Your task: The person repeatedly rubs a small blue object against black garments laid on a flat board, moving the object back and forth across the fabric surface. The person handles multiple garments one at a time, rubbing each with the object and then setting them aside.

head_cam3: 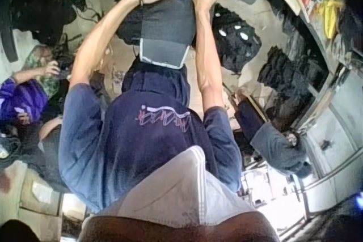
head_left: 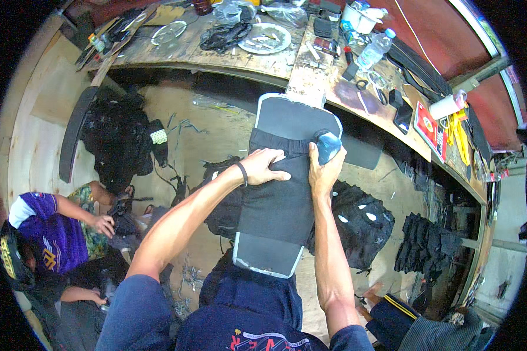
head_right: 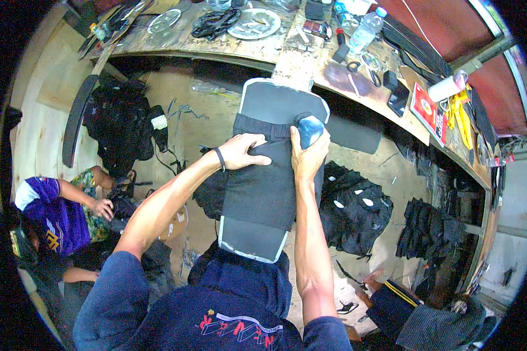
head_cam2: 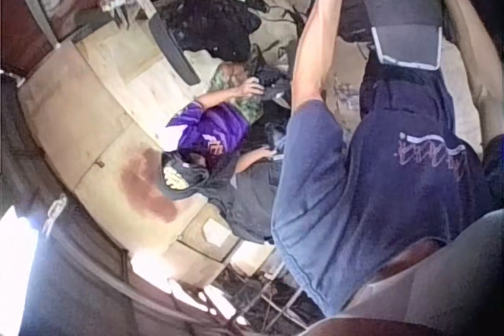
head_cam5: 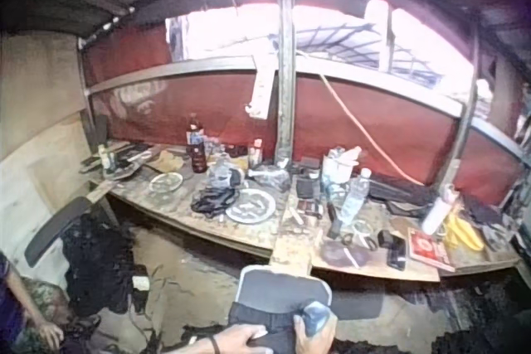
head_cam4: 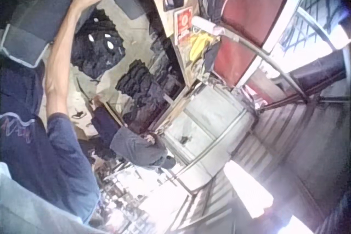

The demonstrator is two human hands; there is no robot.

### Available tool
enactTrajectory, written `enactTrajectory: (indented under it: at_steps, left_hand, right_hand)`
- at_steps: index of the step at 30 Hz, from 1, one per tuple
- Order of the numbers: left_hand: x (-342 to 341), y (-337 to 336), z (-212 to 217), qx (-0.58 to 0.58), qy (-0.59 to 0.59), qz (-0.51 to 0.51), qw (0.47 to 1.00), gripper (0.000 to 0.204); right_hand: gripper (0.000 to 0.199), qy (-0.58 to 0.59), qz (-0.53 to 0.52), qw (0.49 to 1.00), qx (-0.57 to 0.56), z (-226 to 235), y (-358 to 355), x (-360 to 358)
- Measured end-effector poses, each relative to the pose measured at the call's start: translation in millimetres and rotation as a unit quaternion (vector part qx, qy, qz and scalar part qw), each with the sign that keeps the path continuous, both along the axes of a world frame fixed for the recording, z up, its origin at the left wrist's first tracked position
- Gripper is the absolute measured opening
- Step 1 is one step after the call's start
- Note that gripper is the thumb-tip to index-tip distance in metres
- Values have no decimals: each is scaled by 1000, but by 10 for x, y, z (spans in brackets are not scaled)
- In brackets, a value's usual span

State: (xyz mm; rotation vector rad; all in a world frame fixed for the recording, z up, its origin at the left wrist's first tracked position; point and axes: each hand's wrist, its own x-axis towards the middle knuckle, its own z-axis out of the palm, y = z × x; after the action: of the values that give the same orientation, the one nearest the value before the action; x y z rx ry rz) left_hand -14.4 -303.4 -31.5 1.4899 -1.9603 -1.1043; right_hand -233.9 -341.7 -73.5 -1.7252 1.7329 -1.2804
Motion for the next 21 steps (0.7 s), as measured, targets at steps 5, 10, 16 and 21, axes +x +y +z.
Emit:
enactTrajectory:
  at_steps: [5, 10, 16, 21]
  left_hand:
    - [-113, 47, -4, -145, -67, 89, 983, 65]
    - [-314, 202, -196, -234, -246, 155, 928, 86]
    - [-282, -7, -353, -204, -243, 199, 927, 138]
    - [-172, -166, -395, -119, -202, 198, 952, 151]
  right_hand:
    - [79, -48, -3, 998, -43, 148, -99, -10]
    - [75, -123, 30, 992, -13, 645, 434, -150]
    - [66, 209, 376, 902, 35, 734, 1361, 58]
    - [58, 138, 340, 930, 17, 265, 764, 419]
